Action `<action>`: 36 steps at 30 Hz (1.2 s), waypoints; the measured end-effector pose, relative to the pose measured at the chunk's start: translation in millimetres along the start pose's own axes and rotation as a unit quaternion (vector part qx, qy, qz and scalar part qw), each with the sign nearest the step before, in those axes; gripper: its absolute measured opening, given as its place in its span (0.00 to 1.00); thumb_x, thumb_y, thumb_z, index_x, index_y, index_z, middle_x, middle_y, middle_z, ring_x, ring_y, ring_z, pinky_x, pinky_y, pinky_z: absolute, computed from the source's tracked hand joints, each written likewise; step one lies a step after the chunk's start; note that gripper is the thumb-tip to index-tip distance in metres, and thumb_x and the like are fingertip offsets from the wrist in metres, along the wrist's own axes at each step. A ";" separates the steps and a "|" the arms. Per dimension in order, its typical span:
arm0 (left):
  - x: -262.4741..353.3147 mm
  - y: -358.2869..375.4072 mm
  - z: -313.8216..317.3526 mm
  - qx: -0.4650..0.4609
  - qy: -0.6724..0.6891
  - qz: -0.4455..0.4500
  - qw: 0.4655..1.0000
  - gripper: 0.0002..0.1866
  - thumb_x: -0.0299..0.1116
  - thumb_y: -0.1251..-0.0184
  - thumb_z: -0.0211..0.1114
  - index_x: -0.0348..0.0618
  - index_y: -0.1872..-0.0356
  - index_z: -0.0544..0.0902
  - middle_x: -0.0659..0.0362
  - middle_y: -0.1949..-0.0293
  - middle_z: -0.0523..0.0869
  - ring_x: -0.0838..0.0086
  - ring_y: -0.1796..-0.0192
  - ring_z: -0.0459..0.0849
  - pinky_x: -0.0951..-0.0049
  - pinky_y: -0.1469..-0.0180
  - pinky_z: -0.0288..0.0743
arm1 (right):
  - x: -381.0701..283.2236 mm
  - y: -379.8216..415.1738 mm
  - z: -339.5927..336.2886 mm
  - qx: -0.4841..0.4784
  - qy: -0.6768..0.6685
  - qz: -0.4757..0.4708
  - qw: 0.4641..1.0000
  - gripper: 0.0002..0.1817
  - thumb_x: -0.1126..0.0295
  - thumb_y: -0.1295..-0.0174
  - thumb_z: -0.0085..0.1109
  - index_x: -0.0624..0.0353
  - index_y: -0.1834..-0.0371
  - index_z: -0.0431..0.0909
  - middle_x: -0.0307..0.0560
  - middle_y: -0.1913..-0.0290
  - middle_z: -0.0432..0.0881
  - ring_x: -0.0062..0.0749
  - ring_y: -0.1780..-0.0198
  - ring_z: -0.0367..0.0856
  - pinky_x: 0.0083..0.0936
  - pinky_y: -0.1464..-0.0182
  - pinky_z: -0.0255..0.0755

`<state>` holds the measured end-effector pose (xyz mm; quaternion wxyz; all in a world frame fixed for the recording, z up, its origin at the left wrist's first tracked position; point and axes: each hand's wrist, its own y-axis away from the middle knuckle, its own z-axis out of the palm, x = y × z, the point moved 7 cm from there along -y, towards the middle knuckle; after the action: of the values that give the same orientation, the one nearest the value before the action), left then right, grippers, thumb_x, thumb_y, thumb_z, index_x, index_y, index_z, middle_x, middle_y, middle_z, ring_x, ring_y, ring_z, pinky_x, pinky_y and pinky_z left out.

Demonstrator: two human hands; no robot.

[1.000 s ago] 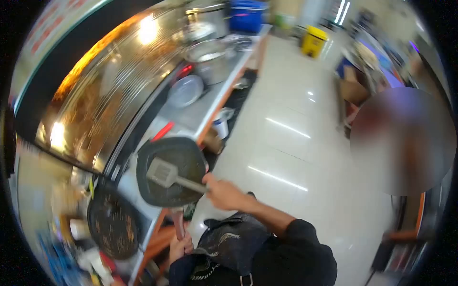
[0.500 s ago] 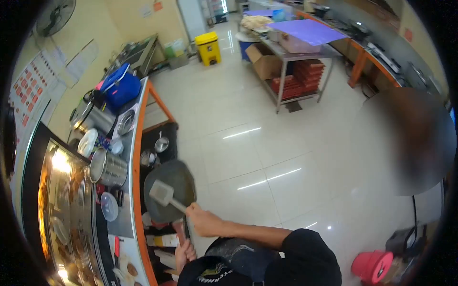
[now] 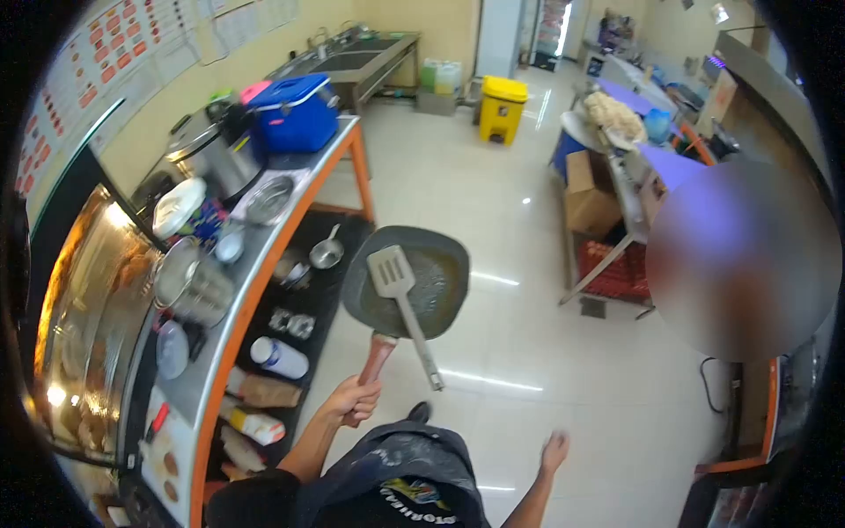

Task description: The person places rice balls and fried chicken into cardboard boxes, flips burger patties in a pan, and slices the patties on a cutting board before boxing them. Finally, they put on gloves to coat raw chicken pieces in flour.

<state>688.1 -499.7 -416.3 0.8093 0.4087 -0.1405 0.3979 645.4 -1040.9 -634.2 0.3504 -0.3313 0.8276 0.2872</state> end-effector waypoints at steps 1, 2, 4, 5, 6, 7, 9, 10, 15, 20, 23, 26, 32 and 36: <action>8.6 -15.2 2.9 -0.006 0.008 -0.006 1.000 0.13 0.37 0.30 0.62 0.51 0.69 0.66 0.73 0.84 0.61 0.88 0.87 0.60 0.83 0.87 0.55 | 46.8 20.4 -18.4 0.052 0.251 0.008 0.967 0.28 0.55 0.33 0.50 0.69 0.41 0.71 0.65 0.43 0.76 0.55 0.40 0.73 0.38 0.38 0.66; 19.6 -30.9 4.3 0.000 0.002 0.002 1.000 0.13 0.36 0.30 0.61 0.51 0.69 0.66 0.73 0.84 0.61 0.88 0.87 0.60 0.83 0.87 0.55 | 121.4 43.5 -19.4 -0.052 0.380 0.128 0.914 0.30 0.51 0.36 0.51 0.67 0.43 0.74 0.66 0.43 0.76 0.54 0.38 0.72 0.40 0.34 0.63; 33.2 -57.4 7.3 0.016 -0.024 0.002 1.000 0.12 0.35 0.29 0.61 0.51 0.69 0.66 0.73 0.85 0.61 0.88 0.87 0.60 0.83 0.87 0.54 | 165.0 118.1 -6.9 -0.232 0.407 0.269 0.842 0.27 0.51 0.36 0.52 0.66 0.48 0.75 0.62 0.48 0.77 0.49 0.44 0.74 0.39 0.41 0.65; 38.7 -69.1 9.1 0.026 -0.038 0.002 0.999 0.11 0.35 0.29 0.61 0.51 0.69 0.66 0.72 0.84 0.61 0.87 0.87 0.60 0.83 0.88 0.54 | 167.8 142.0 3.4 -0.265 0.357 0.312 0.840 0.26 0.51 0.37 0.52 0.65 0.50 0.76 0.60 0.51 0.77 0.47 0.46 0.75 0.38 0.44 0.67; 46.9 -81.0 12.2 0.029 -0.057 0.003 0.998 0.11 0.34 0.30 0.61 0.51 0.69 0.66 0.72 0.85 0.61 0.87 0.87 0.60 0.83 0.88 0.54 | 164.9 154.1 13.3 -0.279 0.311 0.338 0.843 0.24 0.52 0.37 0.53 0.64 0.52 0.77 0.59 0.54 0.78 0.45 0.49 0.76 0.37 0.47 0.68; 54.1 -91.1 18.4 0.036 -0.070 0.005 0.997 0.11 0.33 0.30 0.60 0.51 0.69 0.66 0.72 0.85 0.61 0.87 0.88 0.59 0.83 0.88 0.54 | 157.3 155.8 17.9 -0.287 0.274 0.354 0.847 0.23 0.52 0.37 0.54 0.63 0.54 0.78 0.57 0.57 0.79 0.43 0.51 0.77 0.37 0.51 0.70; 70.5 -117.7 40.3 0.039 -0.090 -0.017 0.995 0.11 0.33 0.30 0.60 0.50 0.69 0.66 0.71 0.85 0.61 0.87 0.88 0.59 0.83 0.88 0.54 | 156.9 136.4 38.8 -0.320 0.242 0.350 0.846 0.21 0.52 0.38 0.55 0.61 0.58 0.79 0.53 0.62 0.80 0.39 0.56 0.79 0.35 0.57 0.72; 77.9 -119.5 42.1 0.043 -0.081 -0.011 0.996 0.11 0.33 0.30 0.60 0.50 0.69 0.67 0.71 0.85 0.61 0.87 0.88 0.59 0.82 0.88 0.54 | 157.0 121.8 50.4 -0.347 0.257 0.317 0.844 0.20 0.53 0.38 0.55 0.61 0.61 0.80 0.52 0.65 0.80 0.37 0.59 0.80 0.35 0.61 0.74; 107.6 -160.6 124.1 0.021 -0.122 -0.048 0.991 0.11 0.35 0.30 0.61 0.48 0.67 0.67 0.71 0.85 0.61 0.86 0.89 0.57 0.82 0.89 0.51 | 68.8 -53.6 36.9 -0.112 0.019 0.238 0.965 0.14 0.60 0.40 0.57 0.59 0.59 0.81 0.46 0.74 0.83 0.29 0.75 0.82 0.28 0.72 0.78; 148.8 -215.5 221.8 -0.010 -0.140 0.003 0.990 0.12 0.36 0.35 0.66 0.46 0.65 0.70 0.72 0.85 0.61 0.88 0.89 0.57 0.83 0.91 0.50 | -26.1 -189.8 -23.6 -0.011 0.058 0.035 0.998 0.16 0.60 0.40 0.57 0.62 0.58 0.81 0.55 0.65 0.86 0.43 0.61 0.85 0.33 0.56 0.77; 180.4 -263.0 290.3 -0.065 -0.150 0.002 0.986 0.12 0.37 0.35 0.67 0.43 0.64 0.73 0.72 0.84 0.62 0.89 0.89 0.57 0.84 0.92 0.49 | -36.9 -213.7 -53.3 0.028 0.009 0.067 0.997 0.16 0.60 0.40 0.57 0.61 0.59 0.82 0.55 0.63 0.85 0.46 0.59 0.84 0.33 0.55 0.77; 201.2 -323.1 362.4 -0.120 -0.138 -0.039 0.982 0.10 0.39 0.29 0.59 0.46 0.64 0.72 0.71 0.83 0.61 0.89 0.88 0.56 0.86 0.91 0.50 | -9.1 -213.8 -56.0 0.001 0.041 0.113 0.993 0.17 0.59 0.42 0.59 0.61 0.57 0.81 0.55 0.63 0.85 0.43 0.59 0.85 0.33 0.53 0.77; 211.8 -449.7 516.4 -0.248 -0.074 -0.119 0.959 0.09 0.40 0.25 0.53 0.46 0.62 0.71 0.72 0.82 0.60 0.90 0.87 0.56 0.86 0.90 0.51 | 99.5 -164.1 -68.5 -0.052 -0.038 0.357 0.932 0.23 0.52 0.46 0.63 0.61 0.57 0.82 0.57 0.61 0.85 0.41 0.69 0.86 0.33 0.59 0.80; 208.2 -519.7 603.8 -0.307 -0.104 -0.159 0.933 0.09 0.39 0.24 0.52 0.45 0.61 0.72 0.73 0.82 0.60 0.91 0.87 0.55 0.87 0.90 0.48 | 158.0 -106.6 -83.3 0.045 -0.089 0.412 0.906 0.20 0.58 0.42 0.62 0.63 0.55 0.79 0.54 0.66 0.84 0.37 0.71 0.85 0.33 0.72 0.81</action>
<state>1275.6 -1038.0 -208.7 0.9288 0.1965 -0.2721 0.1571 608.3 -1220.3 -732.7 0.2873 0.0823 0.8680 0.3966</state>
